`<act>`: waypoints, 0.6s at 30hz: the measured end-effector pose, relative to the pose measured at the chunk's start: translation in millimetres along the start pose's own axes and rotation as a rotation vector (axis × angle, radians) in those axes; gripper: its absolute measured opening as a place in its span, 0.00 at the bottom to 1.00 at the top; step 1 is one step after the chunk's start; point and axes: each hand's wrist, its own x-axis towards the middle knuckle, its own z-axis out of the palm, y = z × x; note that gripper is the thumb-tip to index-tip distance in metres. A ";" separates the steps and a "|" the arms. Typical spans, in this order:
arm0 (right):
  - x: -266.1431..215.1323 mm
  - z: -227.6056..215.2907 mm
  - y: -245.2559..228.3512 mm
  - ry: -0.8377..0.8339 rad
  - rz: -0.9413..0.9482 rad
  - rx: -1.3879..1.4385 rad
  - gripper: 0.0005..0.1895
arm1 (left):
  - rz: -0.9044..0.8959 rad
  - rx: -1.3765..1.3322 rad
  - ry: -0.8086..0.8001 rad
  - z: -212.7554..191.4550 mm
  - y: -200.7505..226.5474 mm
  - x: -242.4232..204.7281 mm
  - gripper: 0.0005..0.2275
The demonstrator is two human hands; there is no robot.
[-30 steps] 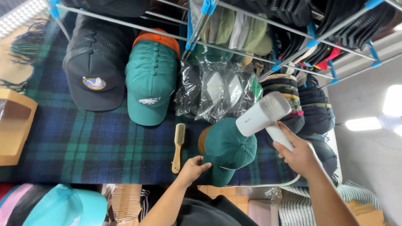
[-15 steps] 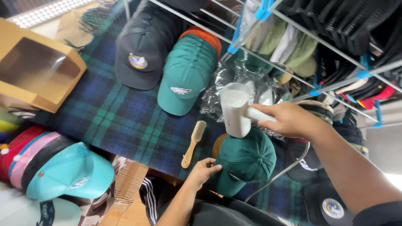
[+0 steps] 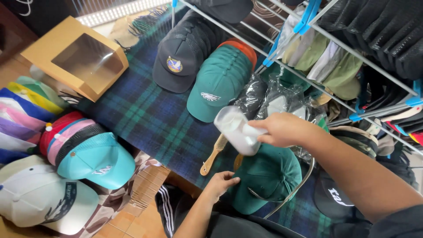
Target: Brushing and using a handheld steamer to clean and shape a baseball cap.
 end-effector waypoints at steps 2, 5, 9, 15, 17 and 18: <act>-14.1 -5.1 20.8 0.020 0.052 0.121 0.32 | -0.004 0.021 0.010 1.3 9.3 -13.0 0.09; -35.8 9.7 53.0 0.055 0.154 0.264 0.34 | -0.045 0.082 0.026 -1.9 11.4 -15.8 0.13; -82.0 44.0 83.0 0.131 0.361 0.675 0.33 | -0.102 0.090 0.039 -12.8 6.1 -0.6 0.16; -82.0 235.3 103.4 0.788 0.439 1.623 0.33 | -0.119 0.079 0.034 -27.0 33.0 -3.1 0.20; -68.1 314.0 82.3 0.922 0.460 1.919 0.30 | -0.114 0.093 0.041 -28.4 43.9 -1.1 0.21; -61.7 354.5 68.9 1.047 0.451 2.191 0.28 | -0.101 0.076 0.060 -27.7 46.8 -0.7 0.22</act>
